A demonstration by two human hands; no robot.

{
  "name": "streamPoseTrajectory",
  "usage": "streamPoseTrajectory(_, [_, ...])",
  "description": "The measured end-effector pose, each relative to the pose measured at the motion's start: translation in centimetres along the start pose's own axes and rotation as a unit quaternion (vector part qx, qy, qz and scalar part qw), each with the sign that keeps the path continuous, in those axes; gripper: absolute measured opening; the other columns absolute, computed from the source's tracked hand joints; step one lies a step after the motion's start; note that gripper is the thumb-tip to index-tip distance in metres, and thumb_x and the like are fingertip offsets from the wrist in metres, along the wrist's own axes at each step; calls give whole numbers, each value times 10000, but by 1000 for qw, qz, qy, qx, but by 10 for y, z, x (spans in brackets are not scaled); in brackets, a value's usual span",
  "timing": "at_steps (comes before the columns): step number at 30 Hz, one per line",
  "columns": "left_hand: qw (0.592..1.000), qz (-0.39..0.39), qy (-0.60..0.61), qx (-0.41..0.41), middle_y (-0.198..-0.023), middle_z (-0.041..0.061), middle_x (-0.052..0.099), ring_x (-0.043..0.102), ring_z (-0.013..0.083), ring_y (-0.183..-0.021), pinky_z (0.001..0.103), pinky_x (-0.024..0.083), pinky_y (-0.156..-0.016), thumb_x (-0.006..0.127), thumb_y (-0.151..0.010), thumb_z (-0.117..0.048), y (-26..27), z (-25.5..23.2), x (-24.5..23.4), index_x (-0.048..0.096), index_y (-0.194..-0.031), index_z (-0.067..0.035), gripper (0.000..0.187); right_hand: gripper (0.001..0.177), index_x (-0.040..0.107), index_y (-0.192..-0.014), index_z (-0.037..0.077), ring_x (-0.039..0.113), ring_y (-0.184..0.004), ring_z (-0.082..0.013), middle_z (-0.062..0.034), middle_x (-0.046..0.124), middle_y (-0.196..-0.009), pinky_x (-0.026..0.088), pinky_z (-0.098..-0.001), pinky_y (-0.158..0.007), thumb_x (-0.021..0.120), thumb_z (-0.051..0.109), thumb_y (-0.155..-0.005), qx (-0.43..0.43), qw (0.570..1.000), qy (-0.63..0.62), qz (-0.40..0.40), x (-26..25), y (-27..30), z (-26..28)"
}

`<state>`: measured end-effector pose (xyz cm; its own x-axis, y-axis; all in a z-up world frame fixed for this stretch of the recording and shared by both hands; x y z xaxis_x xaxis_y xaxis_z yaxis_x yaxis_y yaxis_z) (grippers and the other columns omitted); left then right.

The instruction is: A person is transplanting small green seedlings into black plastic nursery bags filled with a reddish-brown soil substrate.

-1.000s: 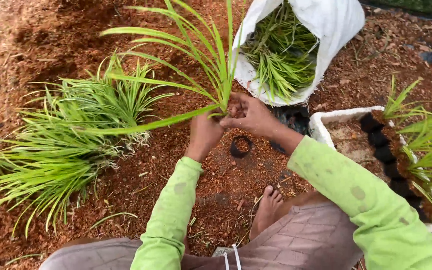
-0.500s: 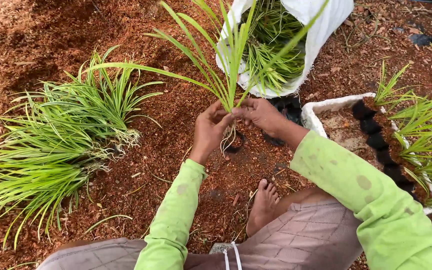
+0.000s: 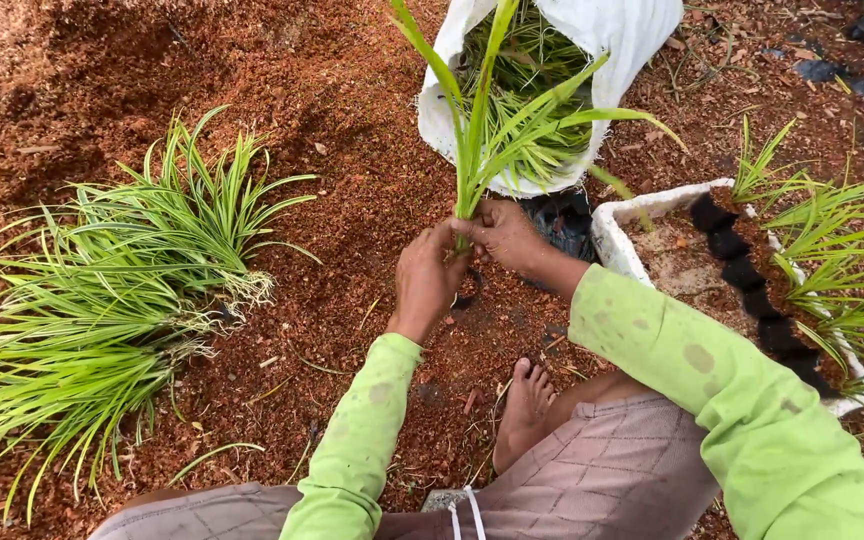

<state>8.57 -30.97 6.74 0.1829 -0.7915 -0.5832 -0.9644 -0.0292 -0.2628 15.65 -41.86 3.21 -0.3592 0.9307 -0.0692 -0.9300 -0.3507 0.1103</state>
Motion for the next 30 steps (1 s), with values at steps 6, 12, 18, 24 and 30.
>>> streamPoseTrajectory(6, [956,85,275,-51,-968,209,699,630,256,-896,357,542,-721,635,-918,-91,-3,6,3,565,-1291,-19,387,270,566,-754,34,516,-424,-69,-36,535,-548,428,-188,-358,756,197,-856,7,1000,-3,7,2,13,34])
streamPoseTrajectory(12, [957,90,276,-17,-916,143,723,659,212,-847,353,536,-721,715,-867,-109,-9,8,7,657,-1177,-66,319,267,591,-733,41,515,-395,-64,-36,538,-528,424,-176,-352,791,191,-829,0,1000,3,14,-5,8,21])
streamPoseTrajectory(18, [959,121,114,-230,-1052,50,710,643,120,-832,260,565,-731,612,-894,-155,-2,72,25,673,-1089,-118,207,308,615,-686,119,550,-478,-123,-33,604,-588,488,-286,-493,716,303,-911,23,974,199,-109,-59,8,16])
streamPoseTrajectory(24, [926,282,-229,-100,-493,10,592,645,214,-660,526,172,-1188,542,-968,-113,4,111,115,746,-899,-226,243,357,581,-666,129,450,-519,-96,17,553,-602,380,-281,-463,762,260,-944,-41,954,226,-195,-124,-3,-34])
streamPoseTrajectory(30, [848,314,-427,11,-735,41,713,640,263,-1102,610,118,-1127,630,-866,-79,-19,151,211,745,-871,-168,145,496,573,-545,90,476,-371,-111,-53,519,-424,380,-229,-440,727,305,-965,-9,959,131,-253,-143,13,-93])
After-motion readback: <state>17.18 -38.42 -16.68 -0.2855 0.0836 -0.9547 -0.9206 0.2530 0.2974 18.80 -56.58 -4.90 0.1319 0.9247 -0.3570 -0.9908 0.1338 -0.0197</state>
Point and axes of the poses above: each hand's wrist, its own y-axis away from the middle knuckle, its own x-axis out of the palm, z = x × y, the point moved 10 cm from there along -y, towards the middle knuckle
